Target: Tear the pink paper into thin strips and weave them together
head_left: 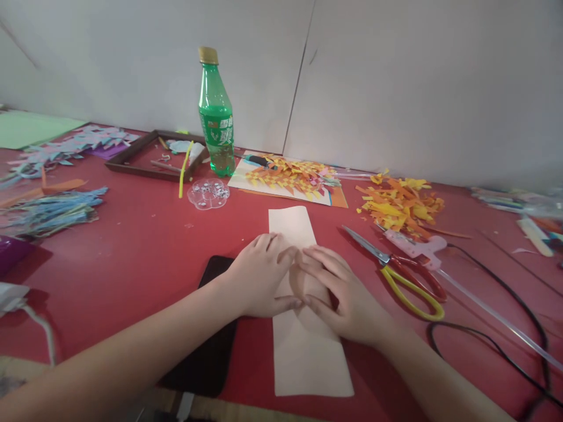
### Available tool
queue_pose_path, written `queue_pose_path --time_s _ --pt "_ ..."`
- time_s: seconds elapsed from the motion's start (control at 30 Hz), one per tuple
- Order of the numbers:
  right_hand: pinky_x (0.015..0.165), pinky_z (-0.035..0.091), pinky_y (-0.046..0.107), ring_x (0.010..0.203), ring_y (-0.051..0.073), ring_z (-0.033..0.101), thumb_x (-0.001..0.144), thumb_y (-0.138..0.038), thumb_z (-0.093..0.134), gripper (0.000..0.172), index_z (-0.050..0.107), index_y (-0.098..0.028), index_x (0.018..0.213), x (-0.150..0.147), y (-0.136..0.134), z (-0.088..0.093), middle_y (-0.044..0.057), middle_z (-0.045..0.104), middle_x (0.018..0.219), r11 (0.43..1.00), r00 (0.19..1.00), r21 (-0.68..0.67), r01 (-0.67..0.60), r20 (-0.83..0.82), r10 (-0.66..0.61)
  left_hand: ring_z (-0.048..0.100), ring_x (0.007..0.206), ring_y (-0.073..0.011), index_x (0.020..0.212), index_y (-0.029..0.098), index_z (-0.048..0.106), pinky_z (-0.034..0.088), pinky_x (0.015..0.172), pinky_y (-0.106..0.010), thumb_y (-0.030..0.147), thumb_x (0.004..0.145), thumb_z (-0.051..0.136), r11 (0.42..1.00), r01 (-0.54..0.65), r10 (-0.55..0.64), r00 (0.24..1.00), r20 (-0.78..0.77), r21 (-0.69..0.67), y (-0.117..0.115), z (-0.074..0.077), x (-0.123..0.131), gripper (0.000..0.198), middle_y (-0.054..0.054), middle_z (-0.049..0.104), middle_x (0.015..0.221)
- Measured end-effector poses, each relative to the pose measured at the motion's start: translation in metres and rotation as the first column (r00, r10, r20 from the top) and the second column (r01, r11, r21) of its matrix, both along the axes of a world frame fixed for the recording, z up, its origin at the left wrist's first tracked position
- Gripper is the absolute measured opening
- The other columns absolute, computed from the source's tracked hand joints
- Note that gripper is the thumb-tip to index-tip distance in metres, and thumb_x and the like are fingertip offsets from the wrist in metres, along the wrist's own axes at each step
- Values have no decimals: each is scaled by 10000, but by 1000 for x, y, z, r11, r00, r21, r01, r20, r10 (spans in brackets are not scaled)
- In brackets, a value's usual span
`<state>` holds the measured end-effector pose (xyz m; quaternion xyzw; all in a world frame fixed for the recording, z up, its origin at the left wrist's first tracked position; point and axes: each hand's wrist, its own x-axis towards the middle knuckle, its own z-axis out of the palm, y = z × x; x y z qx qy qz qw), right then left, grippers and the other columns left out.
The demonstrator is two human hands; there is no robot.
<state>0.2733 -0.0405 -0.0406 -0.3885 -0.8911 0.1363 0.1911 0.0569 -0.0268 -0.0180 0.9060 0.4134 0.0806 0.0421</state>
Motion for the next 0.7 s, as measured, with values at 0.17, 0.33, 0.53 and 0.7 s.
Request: queue_pose_path --time_s 0.17,0.33,0.53,0.7 --pt "1047 374 533 1337 332 334 848 -371 573 519 501 -183 1326 1 0 1 151 421 1421 1000 1000 -12 -11 -15 11 454 1115 -351 1279 139 452 413 901 -457 649 760 502 1000 7 -7 1000 -20 1 1 0 -2 729 -178 480 1251" --pt "1036 375 550 1326 340 352 846 -370 574 513 510 -194 1324 1 1 1 152 446 1404 1000 999 -10 -8 -37 8 434 1145 -364 1268 129 456 405 914 -476 647 775 476 1000 12 -12 1000 -13 21 0 -3 -2 716 -190 478 1249" --pt "1048 368 542 1324 329 348 849 -362 574 499 525 -153 1300 -1 1 1 165 448 1394 1000 1000 -8 -4 -28 4 439 1144 -371 1266 116 469 411 911 -477 672 789 433 999 11 -10 1000 -16 39 -1 -3 -2 733 -200 478 1256" --pt "1060 356 536 1328 323 341 855 -361 567 496 524 -153 1303 0 0 1 159 439 1404 1000 1000 -17 0 -24 -1 419 1194 -369 1291 133 461 399 944 -485 671 792 433 999 -10 10 1000 13 45 -3 -5 -2 734 -192 471 1296"
